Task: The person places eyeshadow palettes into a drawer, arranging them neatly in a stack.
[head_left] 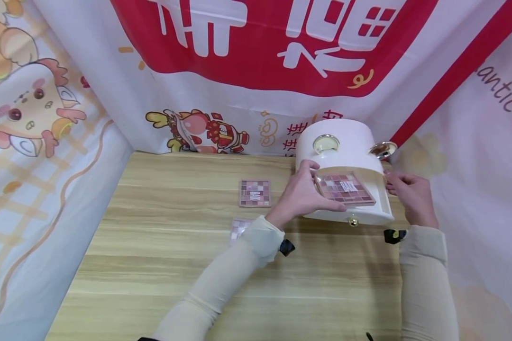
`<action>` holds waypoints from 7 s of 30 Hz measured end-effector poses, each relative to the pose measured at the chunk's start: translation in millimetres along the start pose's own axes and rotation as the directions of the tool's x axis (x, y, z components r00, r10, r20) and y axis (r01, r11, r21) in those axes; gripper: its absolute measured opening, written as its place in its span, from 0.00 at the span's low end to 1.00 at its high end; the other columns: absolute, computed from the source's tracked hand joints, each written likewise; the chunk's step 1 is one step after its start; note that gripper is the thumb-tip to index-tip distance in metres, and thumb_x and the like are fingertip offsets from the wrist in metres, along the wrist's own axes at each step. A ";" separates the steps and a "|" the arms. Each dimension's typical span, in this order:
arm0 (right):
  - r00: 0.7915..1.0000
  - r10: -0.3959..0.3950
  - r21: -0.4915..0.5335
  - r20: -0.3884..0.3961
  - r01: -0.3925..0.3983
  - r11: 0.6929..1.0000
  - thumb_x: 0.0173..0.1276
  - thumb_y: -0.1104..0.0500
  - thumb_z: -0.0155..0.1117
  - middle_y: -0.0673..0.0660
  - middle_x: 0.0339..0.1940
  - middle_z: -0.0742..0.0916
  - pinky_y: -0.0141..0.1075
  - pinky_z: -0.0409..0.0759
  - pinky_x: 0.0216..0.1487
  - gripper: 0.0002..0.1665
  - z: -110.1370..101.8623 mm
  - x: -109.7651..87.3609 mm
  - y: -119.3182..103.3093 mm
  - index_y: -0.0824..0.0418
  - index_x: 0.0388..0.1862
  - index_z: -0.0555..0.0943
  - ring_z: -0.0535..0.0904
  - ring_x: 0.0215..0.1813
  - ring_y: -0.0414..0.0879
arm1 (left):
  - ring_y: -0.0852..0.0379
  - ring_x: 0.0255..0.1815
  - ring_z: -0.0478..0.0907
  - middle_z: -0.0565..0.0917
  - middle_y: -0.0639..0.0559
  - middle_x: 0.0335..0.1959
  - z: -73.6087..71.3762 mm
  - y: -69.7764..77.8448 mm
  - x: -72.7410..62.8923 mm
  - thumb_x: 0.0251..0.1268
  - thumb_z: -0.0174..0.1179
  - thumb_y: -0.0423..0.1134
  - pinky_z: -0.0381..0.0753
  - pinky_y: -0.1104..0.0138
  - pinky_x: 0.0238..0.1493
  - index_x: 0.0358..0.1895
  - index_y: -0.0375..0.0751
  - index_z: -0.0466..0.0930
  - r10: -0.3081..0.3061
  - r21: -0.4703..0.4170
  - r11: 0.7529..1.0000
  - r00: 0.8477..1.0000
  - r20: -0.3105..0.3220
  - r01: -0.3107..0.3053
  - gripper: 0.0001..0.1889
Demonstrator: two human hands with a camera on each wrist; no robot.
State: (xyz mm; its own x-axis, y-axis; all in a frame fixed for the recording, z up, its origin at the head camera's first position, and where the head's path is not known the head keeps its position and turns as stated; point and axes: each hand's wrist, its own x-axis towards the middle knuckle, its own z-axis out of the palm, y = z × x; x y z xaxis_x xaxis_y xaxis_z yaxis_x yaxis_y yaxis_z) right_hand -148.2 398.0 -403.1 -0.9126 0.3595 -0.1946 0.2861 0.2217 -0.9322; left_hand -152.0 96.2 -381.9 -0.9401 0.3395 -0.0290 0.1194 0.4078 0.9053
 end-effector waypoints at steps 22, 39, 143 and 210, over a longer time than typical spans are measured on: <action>1.000 -0.028 0.014 -0.013 0.029 0.999 0.67 0.45 0.71 0.46 0.36 0.85 0.24 0.82 0.34 0.23 2.9 -1.7 -0.9 0.64 0.46 0.86 0.81 0.35 0.38 | 0.63 0.35 0.74 0.80 0.61 0.34 33.8 15.9 24.7 0.29 0.76 0.75 0.74 0.72 0.43 0.51 0.45 0.78 0.057 0.441 0.896 0.998 0.004 -0.053 0.47; 1.000 0.003 -0.081 -0.020 -0.005 0.997 0.68 0.42 0.68 0.47 0.39 0.84 0.24 0.82 0.36 0.34 3.9 -1.1 -1.7 0.70 0.56 0.80 0.81 0.38 0.38 | 0.59 0.46 0.77 0.82 0.56 0.46 37.4 17.3 33.5 0.41 0.81 0.60 0.75 0.69 0.53 0.56 0.43 0.77 0.018 0.571 0.818 0.996 0.092 -0.067 0.39; 0.995 0.064 0.030 -0.075 -0.062 0.998 0.66 0.43 0.71 0.44 0.34 0.85 0.25 0.83 0.37 0.15 6.3 -2.2 5.9 0.53 0.39 0.86 0.82 0.35 0.37 | 0.50 0.65 0.59 0.63 0.45 0.66 -93.8 -249.7 -76.9 0.11 0.89 0.55 0.63 0.62 0.71 0.76 0.30 0.58 0.000 0.550 0.814 0.946 0.324 -0.188 0.75; 0.995 0.075 0.058 -0.072 -0.070 0.996 0.67 0.44 0.70 0.48 0.39 0.85 0.24 0.83 0.36 0.25 8.7 -3.6 4.5 0.61 0.50 0.81 0.83 0.34 0.35 | 0.50 0.62 0.68 0.66 0.48 0.66 -104.7 -83.3 -43.3 0.23 0.87 0.48 0.69 0.53 0.67 0.73 0.41 0.62 0.237 0.073 0.969 0.972 0.003 -0.236 0.63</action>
State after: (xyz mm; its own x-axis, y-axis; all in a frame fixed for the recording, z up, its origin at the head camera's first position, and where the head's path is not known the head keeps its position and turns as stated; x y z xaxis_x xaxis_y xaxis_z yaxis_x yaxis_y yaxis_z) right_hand -146.2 389.9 -409.3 -0.8655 0.4391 -0.2413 0.3322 0.1425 -0.9324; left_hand -154.7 -41.2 -411.7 -0.8842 0.4289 0.1850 0.3612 0.3768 0.8529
